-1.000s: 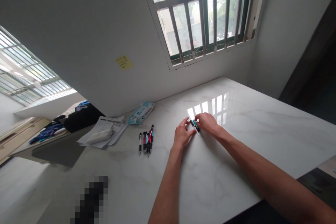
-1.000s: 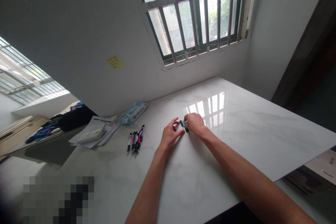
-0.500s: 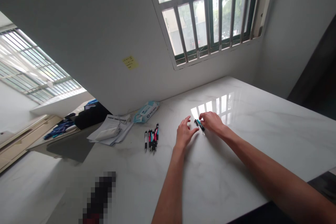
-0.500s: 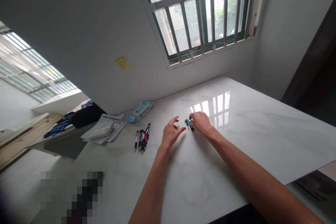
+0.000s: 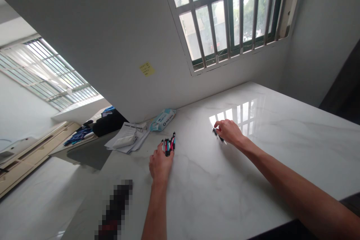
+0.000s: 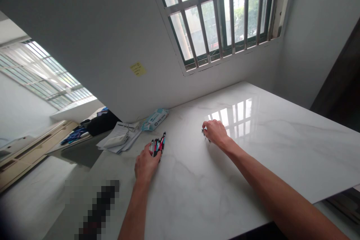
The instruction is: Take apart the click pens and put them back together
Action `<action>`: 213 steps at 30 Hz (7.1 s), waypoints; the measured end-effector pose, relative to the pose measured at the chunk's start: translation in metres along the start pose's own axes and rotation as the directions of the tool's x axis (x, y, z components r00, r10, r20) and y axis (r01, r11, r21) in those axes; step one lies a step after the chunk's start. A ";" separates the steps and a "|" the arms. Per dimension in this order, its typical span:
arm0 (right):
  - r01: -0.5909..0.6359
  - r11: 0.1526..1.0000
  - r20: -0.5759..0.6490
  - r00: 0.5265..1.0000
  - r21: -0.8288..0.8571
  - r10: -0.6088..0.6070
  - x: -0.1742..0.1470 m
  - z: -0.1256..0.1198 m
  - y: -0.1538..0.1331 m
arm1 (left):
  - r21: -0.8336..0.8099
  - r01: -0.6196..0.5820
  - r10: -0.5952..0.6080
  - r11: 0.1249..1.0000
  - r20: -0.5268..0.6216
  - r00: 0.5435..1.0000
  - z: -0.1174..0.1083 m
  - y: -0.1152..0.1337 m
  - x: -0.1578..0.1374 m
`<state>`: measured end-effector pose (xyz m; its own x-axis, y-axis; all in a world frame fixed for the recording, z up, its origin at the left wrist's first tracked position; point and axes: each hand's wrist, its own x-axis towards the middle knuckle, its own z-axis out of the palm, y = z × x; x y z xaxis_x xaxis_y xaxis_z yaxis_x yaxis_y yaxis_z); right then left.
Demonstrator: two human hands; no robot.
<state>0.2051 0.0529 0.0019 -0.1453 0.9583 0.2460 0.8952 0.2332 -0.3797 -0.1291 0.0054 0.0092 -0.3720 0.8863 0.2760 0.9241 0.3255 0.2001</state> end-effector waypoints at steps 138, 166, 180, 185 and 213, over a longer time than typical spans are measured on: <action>-0.072 0.240 0.090 0.994 0.968 -0.067 -0.035 0.038 -0.086 | -0.825 -0.101 0.523 0.556 0.253 0.814 0.021 0.084 -0.052; -0.011 0.237 0.027 0.998 0.971 -0.063 -0.035 0.040 -0.083 | -0.801 -0.209 0.526 0.561 0.150 0.837 0.018 0.082 -0.048; 0.015 0.202 0.000 0.997 0.979 -0.072 -0.036 0.025 -0.081 | -0.852 -0.164 0.521 0.496 0.141 0.842 0.026 0.087 -0.052; 0.026 0.259 -0.013 0.999 0.966 -0.052 -0.035 0.026 -0.082 | -0.857 -0.181 0.540 0.482 0.128 0.832 0.030 0.085 -0.052; 0.191 0.169 -0.207 0.975 0.967 0.082 -0.018 -0.019 -0.076 | -0.959 0.022 0.537 0.281 0.176 0.825 0.020 0.092 -0.064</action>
<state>0.1473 0.0144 0.0431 0.0187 0.9193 0.3932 -0.2834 0.3820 -0.8796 -0.0180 -0.0150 -0.0084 0.2044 0.9641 0.1696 0.1674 -0.2051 0.9643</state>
